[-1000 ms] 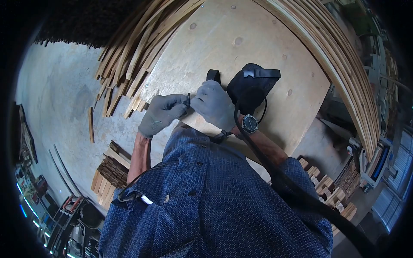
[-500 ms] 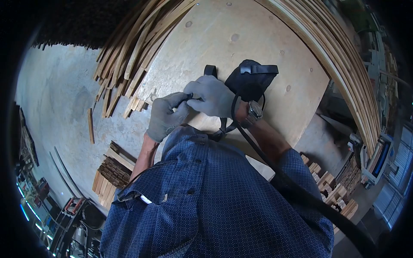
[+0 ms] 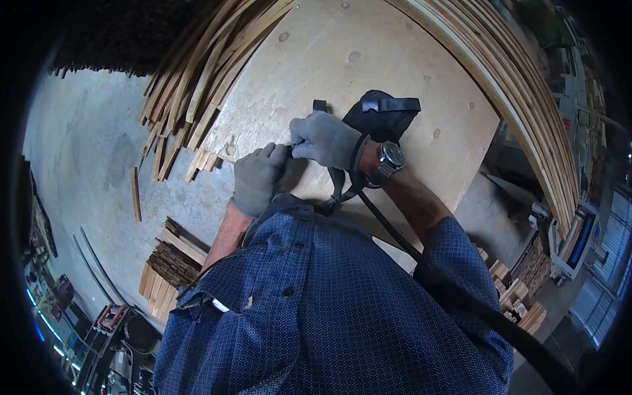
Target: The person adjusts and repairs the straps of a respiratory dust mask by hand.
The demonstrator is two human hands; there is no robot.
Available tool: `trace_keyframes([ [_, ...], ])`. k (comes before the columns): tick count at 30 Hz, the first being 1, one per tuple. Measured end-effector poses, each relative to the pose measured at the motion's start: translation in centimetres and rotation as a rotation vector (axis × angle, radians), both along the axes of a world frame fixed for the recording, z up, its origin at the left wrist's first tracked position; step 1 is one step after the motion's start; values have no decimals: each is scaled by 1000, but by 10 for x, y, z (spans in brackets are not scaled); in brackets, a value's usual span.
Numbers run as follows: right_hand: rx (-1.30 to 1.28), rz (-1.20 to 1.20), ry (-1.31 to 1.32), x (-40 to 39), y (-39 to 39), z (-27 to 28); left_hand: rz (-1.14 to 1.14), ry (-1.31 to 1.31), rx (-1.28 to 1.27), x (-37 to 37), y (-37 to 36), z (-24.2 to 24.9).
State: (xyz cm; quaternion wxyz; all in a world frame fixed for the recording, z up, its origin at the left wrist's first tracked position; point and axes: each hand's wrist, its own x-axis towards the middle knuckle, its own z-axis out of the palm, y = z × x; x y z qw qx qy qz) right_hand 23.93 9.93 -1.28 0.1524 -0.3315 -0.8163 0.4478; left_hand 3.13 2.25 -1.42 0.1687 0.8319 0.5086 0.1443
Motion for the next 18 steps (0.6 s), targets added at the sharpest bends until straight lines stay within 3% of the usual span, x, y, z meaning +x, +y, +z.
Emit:
trace_keyframes([
  [7, 188, -67, -59, 5, -1, 6, 387, -199, -9, 6, -7, -14],
  [9, -14, -136, -113, 5, -1, 12, 481, -272, -61, 3, -8, -15],
  [11, -20, -137, -107, 4, -1, 11, 510, -219, -224, -1, -8, -16],
  [12, -29, -136, -102, 4, -2, 10, 510, -218, -225, -1, -6, -13],
  [14, -62, -129, -117, 3, 0, 11, 334, -109, 23, -1, 1, -6],
  [15, -95, -121, -133, 3, -1, 11, 333, -111, 20, 1, 7, 4],
  [17, -102, -122, -126, 2, -2, 11, 44, -88, 100, 2, 20, 23],
  [18, -107, -125, -118, 2, -1, 11, 50, -87, 103, 0, 23, 16],
])
